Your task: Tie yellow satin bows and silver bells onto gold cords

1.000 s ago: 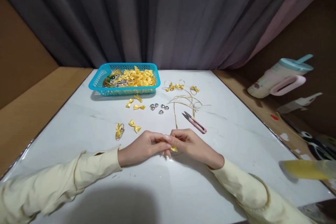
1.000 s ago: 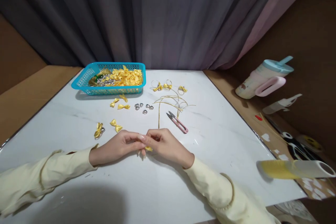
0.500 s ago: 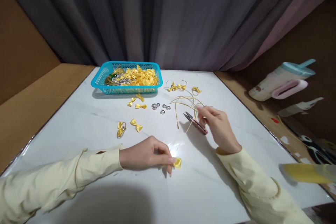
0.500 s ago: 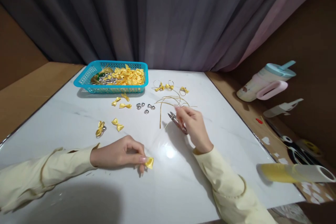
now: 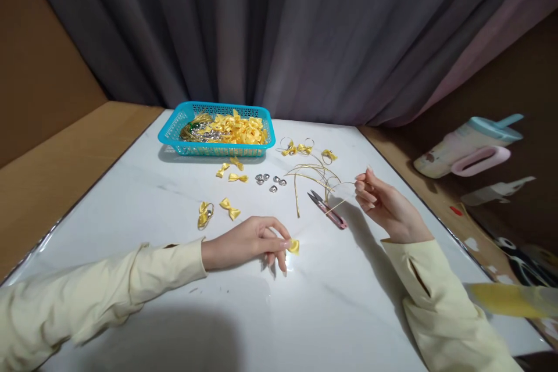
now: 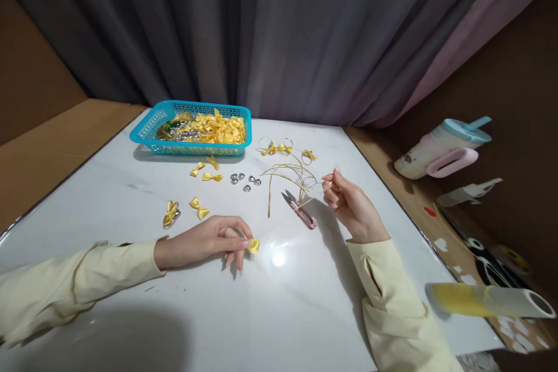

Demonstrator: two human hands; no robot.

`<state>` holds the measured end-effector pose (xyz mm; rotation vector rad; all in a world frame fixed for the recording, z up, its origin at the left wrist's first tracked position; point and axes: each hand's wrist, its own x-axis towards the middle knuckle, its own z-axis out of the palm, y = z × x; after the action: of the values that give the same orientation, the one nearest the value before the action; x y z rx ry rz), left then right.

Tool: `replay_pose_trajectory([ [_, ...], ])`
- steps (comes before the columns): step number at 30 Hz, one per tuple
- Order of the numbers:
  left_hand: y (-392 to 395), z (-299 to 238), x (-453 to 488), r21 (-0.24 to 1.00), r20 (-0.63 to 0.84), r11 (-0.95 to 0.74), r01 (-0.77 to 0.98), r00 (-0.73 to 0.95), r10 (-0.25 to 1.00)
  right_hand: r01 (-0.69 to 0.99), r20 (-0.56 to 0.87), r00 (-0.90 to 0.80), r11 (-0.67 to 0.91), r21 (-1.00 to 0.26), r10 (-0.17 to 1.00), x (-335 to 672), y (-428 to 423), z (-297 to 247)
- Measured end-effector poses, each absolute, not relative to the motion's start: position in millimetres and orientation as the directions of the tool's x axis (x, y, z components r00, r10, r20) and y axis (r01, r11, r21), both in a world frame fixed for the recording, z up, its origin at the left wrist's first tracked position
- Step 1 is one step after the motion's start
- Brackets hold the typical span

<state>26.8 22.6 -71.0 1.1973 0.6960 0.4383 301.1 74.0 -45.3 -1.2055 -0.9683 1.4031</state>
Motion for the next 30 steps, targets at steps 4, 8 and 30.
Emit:
replay_pose_trajectory([
  [4,25,-73,25,0.959,-0.213,0.281,0.023,0.712,0.669,-0.189,-0.214,0.006,-0.209,-0.959,0.977,301,75,-47],
  [8,27,-75,24,0.956,-0.187,0.293,-0.021,0.726,0.662,-0.187,-0.266,0.007,-0.26,-0.947,0.964,301,75,-47],
  [30,27,-72,25,0.951,-0.213,0.31,0.011,0.751,0.625,0.597,-0.076,-0.226,0.076,-0.798,0.971,241,89,-37],
])
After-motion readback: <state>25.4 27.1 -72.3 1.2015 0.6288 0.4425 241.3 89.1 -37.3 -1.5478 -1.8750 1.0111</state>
